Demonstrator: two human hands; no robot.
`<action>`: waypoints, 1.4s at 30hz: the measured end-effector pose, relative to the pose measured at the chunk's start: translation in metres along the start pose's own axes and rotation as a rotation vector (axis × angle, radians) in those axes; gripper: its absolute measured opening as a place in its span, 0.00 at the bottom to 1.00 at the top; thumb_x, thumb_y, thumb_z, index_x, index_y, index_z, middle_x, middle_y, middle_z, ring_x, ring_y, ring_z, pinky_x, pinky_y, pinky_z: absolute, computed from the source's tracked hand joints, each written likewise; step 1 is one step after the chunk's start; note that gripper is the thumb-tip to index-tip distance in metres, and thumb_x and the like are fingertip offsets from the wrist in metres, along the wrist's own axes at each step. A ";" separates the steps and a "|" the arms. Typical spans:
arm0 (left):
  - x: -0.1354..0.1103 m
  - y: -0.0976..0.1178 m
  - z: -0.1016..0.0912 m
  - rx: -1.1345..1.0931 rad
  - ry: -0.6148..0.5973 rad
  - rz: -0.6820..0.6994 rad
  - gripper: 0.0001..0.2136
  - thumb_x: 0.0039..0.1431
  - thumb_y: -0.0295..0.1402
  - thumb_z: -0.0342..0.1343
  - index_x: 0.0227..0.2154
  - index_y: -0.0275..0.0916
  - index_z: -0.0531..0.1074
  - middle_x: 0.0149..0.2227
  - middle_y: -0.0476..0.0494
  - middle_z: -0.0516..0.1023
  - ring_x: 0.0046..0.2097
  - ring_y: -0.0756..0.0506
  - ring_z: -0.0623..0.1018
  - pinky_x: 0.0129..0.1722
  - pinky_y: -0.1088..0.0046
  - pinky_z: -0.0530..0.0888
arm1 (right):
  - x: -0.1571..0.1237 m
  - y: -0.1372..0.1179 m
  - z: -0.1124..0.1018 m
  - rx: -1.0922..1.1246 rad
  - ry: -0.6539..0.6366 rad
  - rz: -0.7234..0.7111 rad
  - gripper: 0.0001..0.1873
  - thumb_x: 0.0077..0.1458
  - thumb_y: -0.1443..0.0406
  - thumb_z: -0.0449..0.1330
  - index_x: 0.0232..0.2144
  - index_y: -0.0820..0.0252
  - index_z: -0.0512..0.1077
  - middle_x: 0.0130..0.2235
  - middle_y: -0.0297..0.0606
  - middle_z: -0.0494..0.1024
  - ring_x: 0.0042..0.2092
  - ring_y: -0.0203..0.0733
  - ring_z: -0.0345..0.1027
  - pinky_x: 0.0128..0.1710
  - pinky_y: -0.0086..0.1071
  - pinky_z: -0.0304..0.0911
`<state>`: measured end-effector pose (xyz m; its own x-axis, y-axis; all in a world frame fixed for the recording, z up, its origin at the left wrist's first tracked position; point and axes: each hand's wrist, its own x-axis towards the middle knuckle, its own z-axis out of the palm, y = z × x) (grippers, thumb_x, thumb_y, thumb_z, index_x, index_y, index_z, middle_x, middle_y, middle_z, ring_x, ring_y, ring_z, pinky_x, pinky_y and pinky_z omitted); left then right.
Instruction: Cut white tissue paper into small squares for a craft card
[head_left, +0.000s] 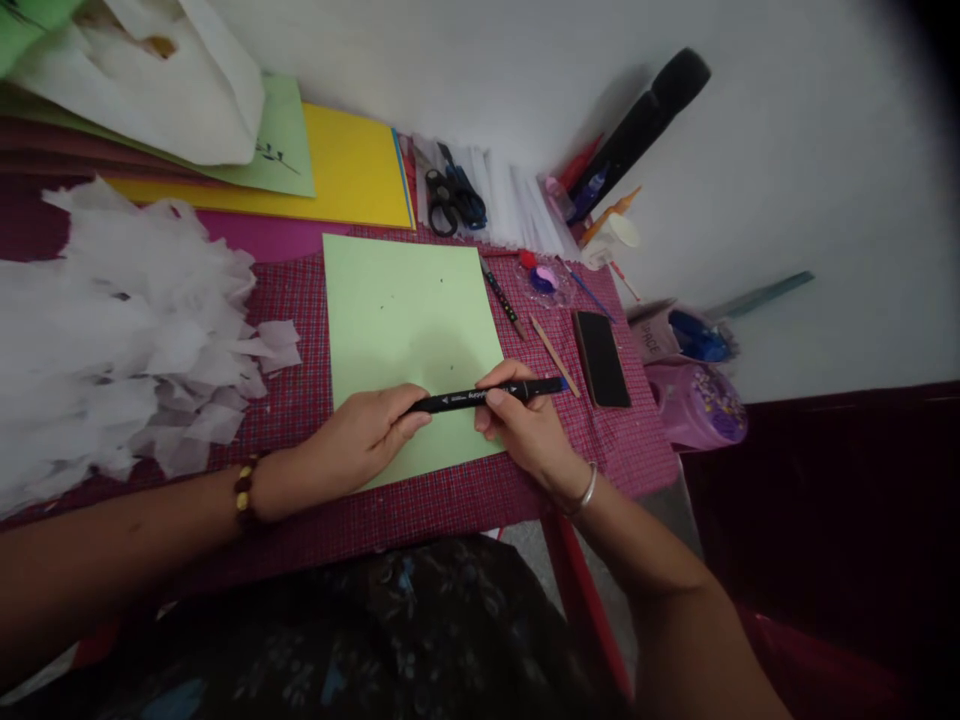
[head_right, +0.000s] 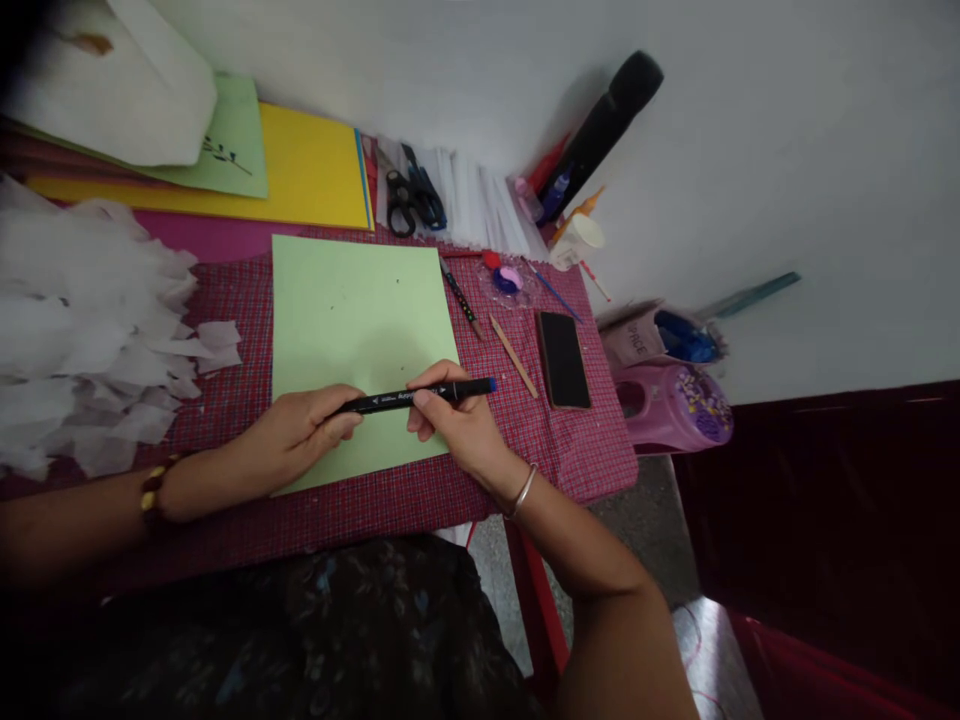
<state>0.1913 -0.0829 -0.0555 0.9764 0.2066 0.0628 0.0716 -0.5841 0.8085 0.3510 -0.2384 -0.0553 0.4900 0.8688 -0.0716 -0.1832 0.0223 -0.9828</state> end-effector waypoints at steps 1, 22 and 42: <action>0.000 0.000 0.000 0.003 0.006 0.005 0.12 0.67 0.37 0.43 0.33 0.38 0.67 0.25 0.50 0.69 0.27 0.49 0.70 0.29 0.73 0.65 | 0.000 0.001 0.001 0.009 -0.001 -0.006 0.08 0.58 0.58 0.65 0.35 0.54 0.72 0.21 0.26 0.75 0.20 0.30 0.64 0.19 0.23 0.59; 0.005 -0.012 0.008 -0.618 0.292 -0.071 0.37 0.58 0.34 0.58 0.66 0.42 0.45 0.37 0.50 0.72 0.26 0.54 0.69 0.24 0.78 0.69 | 0.022 -0.025 0.007 -0.100 -0.169 -0.211 0.11 0.61 0.58 0.63 0.45 0.51 0.72 0.32 0.32 0.79 0.26 0.34 0.69 0.26 0.29 0.65; -0.008 -0.011 0.013 0.373 -0.008 0.473 0.10 0.66 0.27 0.45 0.29 0.40 0.67 0.27 0.48 0.72 0.29 0.48 0.69 0.28 0.68 0.65 | 0.283 -0.057 0.030 -1.696 -0.122 -0.470 0.33 0.59 0.77 0.46 0.66 0.65 0.59 0.60 0.57 0.72 0.59 0.61 0.66 0.58 0.55 0.54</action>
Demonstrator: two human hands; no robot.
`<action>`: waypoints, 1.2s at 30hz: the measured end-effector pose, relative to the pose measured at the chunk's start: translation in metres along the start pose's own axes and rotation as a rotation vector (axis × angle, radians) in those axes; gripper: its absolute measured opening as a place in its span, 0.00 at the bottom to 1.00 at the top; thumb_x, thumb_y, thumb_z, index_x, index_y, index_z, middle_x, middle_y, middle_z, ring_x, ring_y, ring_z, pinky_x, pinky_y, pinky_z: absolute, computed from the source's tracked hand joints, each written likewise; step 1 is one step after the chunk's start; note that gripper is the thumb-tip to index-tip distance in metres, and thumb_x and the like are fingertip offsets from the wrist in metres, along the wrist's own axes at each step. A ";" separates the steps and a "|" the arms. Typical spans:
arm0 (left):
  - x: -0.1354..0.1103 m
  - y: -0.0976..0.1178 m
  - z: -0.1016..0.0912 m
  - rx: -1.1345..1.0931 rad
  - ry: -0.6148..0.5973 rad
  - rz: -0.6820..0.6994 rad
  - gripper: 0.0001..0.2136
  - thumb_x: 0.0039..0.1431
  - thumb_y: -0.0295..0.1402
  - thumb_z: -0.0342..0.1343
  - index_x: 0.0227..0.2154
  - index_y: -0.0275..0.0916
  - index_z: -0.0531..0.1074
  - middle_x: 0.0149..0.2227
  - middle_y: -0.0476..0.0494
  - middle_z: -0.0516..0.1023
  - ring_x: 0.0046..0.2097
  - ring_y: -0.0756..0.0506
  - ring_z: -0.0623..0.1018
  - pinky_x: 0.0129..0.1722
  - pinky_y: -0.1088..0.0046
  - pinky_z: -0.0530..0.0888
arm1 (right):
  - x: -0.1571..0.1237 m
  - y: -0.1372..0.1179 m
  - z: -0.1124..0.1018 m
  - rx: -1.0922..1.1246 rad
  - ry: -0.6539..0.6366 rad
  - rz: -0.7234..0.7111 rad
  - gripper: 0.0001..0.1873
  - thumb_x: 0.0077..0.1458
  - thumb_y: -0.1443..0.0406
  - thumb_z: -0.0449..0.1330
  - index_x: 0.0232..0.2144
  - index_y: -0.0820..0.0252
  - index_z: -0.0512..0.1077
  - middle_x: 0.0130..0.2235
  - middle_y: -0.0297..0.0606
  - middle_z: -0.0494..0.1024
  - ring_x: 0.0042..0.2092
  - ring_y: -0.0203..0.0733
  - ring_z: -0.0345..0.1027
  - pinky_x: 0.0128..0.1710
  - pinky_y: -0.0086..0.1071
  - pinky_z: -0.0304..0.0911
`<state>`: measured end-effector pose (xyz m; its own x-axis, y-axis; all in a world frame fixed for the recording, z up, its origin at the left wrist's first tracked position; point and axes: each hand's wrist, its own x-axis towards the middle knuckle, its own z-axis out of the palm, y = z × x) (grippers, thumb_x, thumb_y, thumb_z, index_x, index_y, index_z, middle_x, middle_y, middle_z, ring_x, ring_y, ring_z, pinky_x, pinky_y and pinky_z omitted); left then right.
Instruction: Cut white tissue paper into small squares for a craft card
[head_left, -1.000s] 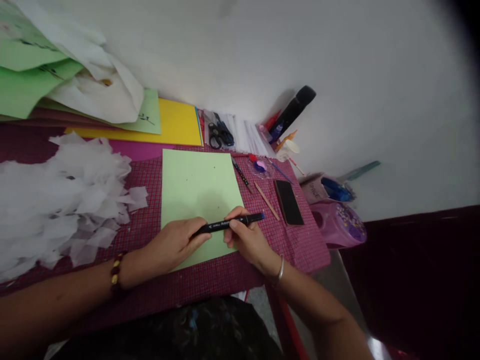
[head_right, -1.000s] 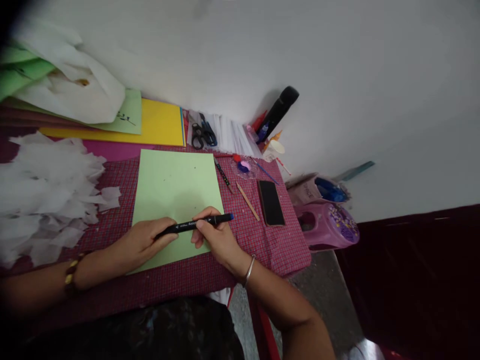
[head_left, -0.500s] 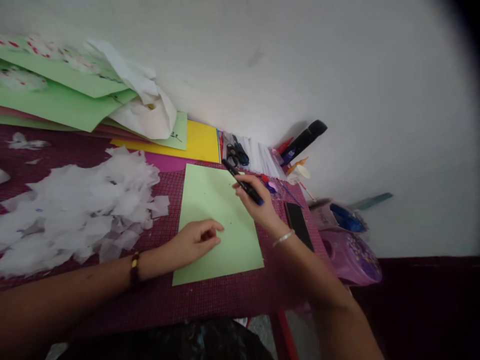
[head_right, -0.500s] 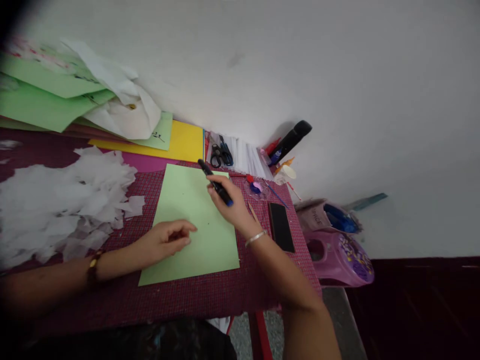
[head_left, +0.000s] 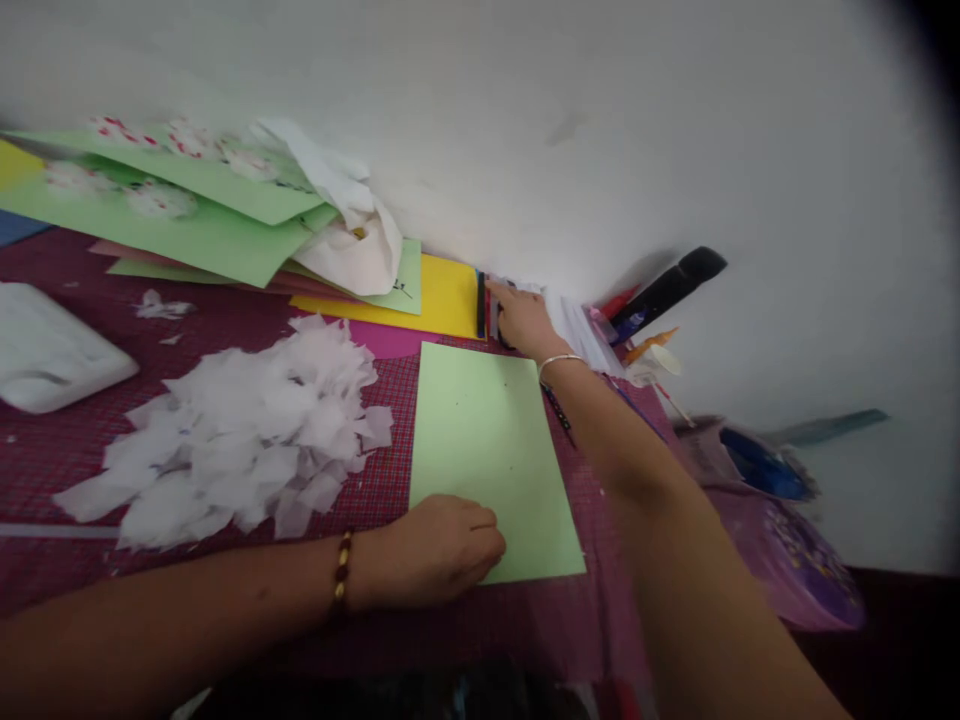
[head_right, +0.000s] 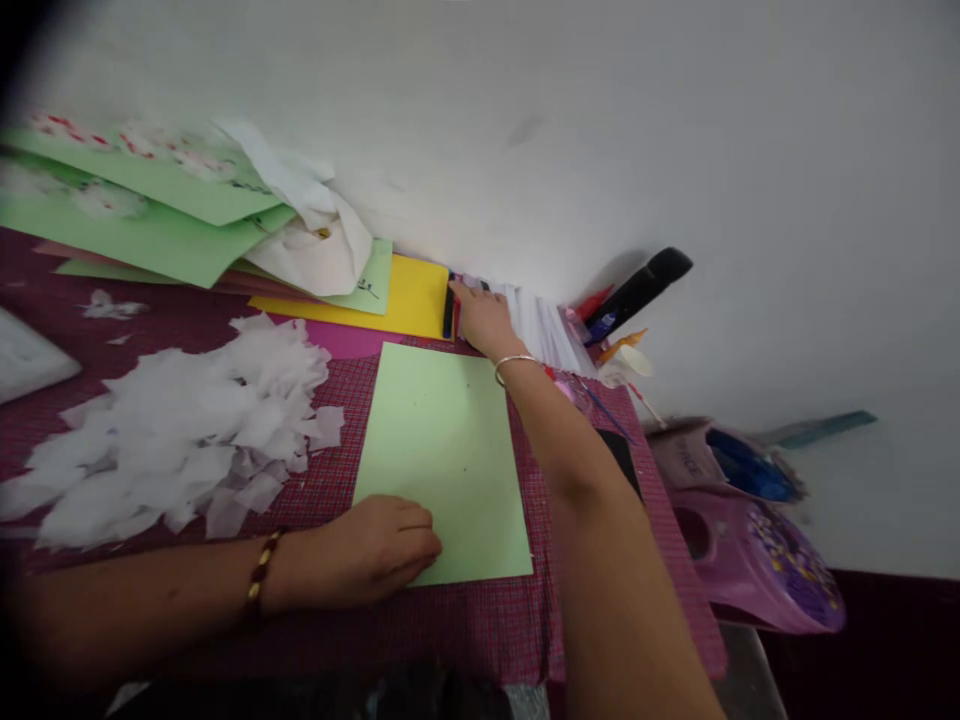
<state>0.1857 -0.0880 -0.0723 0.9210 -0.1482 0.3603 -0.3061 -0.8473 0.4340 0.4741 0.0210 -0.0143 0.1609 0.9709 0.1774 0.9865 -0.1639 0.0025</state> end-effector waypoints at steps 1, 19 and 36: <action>0.001 0.000 -0.001 0.006 -0.006 0.008 0.10 0.65 0.27 0.46 0.28 0.40 0.66 0.27 0.47 0.72 0.28 0.48 0.69 0.28 0.68 0.65 | -0.006 -0.003 -0.002 0.013 0.013 -0.002 0.33 0.59 0.77 0.46 0.66 0.65 0.59 0.61 0.56 0.71 0.59 0.60 0.66 0.57 0.53 0.56; -0.001 0.009 -0.007 0.085 -0.046 0.134 0.10 0.67 0.26 0.50 0.28 0.38 0.69 0.29 0.47 0.74 0.32 0.46 0.70 0.34 0.66 0.67 | -0.304 0.009 -0.016 0.490 0.255 0.360 0.12 0.60 0.67 0.56 0.44 0.58 0.77 0.42 0.44 0.84 0.43 0.48 0.79 0.45 0.43 0.73; 0.038 -0.037 -0.110 -0.351 0.110 -0.395 0.10 0.70 0.37 0.46 0.40 0.41 0.71 0.34 0.46 0.81 0.33 0.49 0.80 0.31 0.73 0.78 | -0.163 -0.060 -0.034 0.501 0.000 -0.206 0.13 0.63 0.71 0.53 0.45 0.61 0.76 0.43 0.45 0.83 0.43 0.47 0.78 0.44 0.39 0.72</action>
<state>0.2055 -0.0058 0.0160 0.9573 0.2176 0.1902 -0.0211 -0.6036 0.7970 0.3880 -0.1331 -0.0098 -0.0379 0.9742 0.2224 0.8917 0.1335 -0.4324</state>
